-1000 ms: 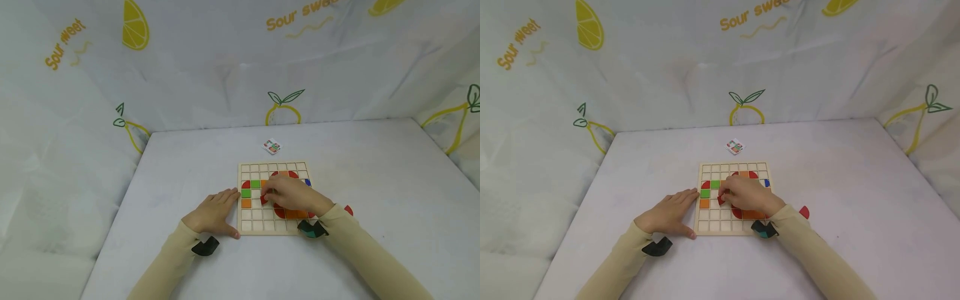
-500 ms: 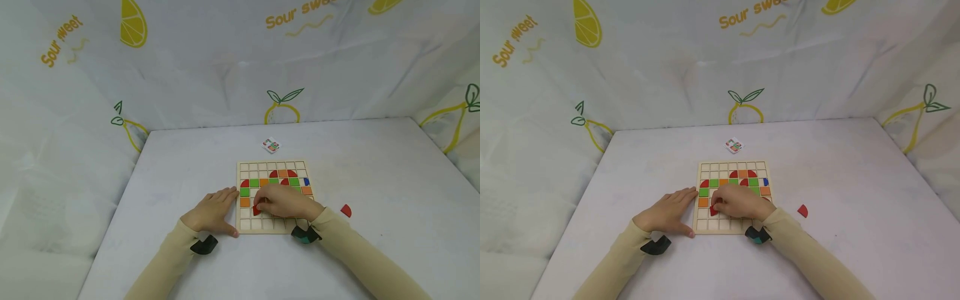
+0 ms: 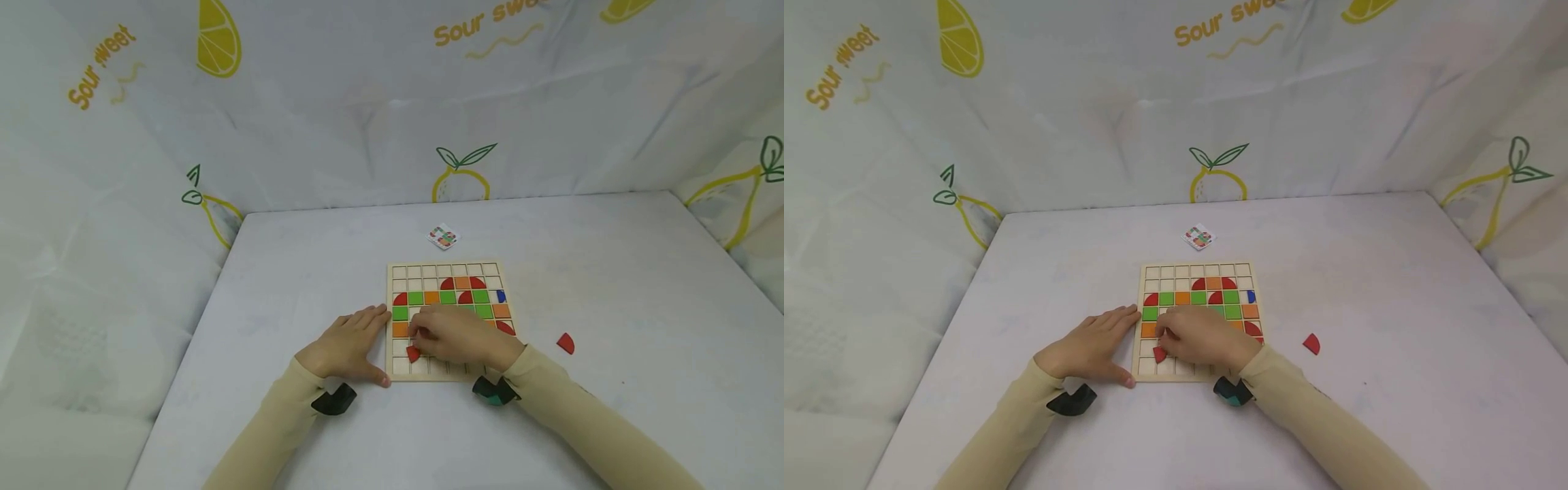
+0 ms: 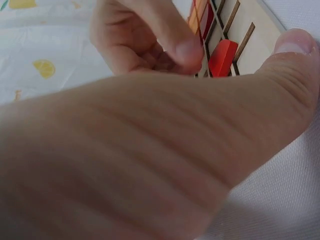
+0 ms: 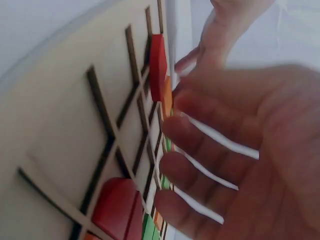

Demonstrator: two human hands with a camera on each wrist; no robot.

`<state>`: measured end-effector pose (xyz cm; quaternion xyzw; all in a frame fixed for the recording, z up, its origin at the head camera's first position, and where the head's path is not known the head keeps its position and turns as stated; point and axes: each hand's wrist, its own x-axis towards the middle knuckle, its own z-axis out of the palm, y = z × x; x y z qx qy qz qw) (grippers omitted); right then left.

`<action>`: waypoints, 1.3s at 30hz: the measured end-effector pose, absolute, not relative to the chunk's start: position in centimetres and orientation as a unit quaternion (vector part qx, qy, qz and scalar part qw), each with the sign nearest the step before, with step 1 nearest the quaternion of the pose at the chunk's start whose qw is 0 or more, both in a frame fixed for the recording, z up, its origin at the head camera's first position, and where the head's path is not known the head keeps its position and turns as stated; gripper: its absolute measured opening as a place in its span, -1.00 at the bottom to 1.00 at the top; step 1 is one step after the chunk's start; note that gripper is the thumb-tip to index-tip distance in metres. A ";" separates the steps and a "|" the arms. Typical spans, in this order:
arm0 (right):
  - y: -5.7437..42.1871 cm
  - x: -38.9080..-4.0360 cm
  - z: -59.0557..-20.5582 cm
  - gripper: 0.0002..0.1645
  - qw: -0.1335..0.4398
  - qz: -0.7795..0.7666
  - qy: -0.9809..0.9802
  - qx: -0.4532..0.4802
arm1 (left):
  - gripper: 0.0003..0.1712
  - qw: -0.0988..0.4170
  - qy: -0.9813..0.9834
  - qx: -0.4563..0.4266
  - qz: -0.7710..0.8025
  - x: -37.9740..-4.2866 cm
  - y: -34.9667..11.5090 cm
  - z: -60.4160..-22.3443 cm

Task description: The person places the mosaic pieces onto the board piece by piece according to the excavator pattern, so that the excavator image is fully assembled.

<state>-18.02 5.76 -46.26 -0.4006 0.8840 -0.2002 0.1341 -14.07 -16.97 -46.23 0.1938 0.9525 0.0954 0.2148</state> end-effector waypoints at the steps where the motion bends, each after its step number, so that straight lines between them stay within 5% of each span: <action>1: 5.7 -17.9 -46.2 -0.80 0.135 -0.197 0.883 -0.405 | 0.30 0.215 0.952 0.195 0.095 -14.1 -17.0 -46.2; 5: 5.6 -17.4 -46.1 -0.70 0.138 -0.183 0.873 -0.430 | 0.29 0.213 0.952 0.199 0.093 -14.0 -17.0 -46.1; 19: 5.6 -17.5 -46.5 -0.86 0.104 -0.191 0.878 -0.427 | 0.29 0.217 0.952 0.196 0.094 -13.9 -17.0 -45.7; 25: 5.9 -17.9 -46.1 -0.77 0.132 -0.203 0.874 -0.422 | 0.29 0.215 0.952 0.195 0.092 -13.9 -17.1 -45.7; 39: 13.0 -19.3 -41.1 -0.69 0.102 -0.228 0.915 -0.317 | 0.32 0.221 0.953 0.184 0.097 -13.9 -16.6 -46.1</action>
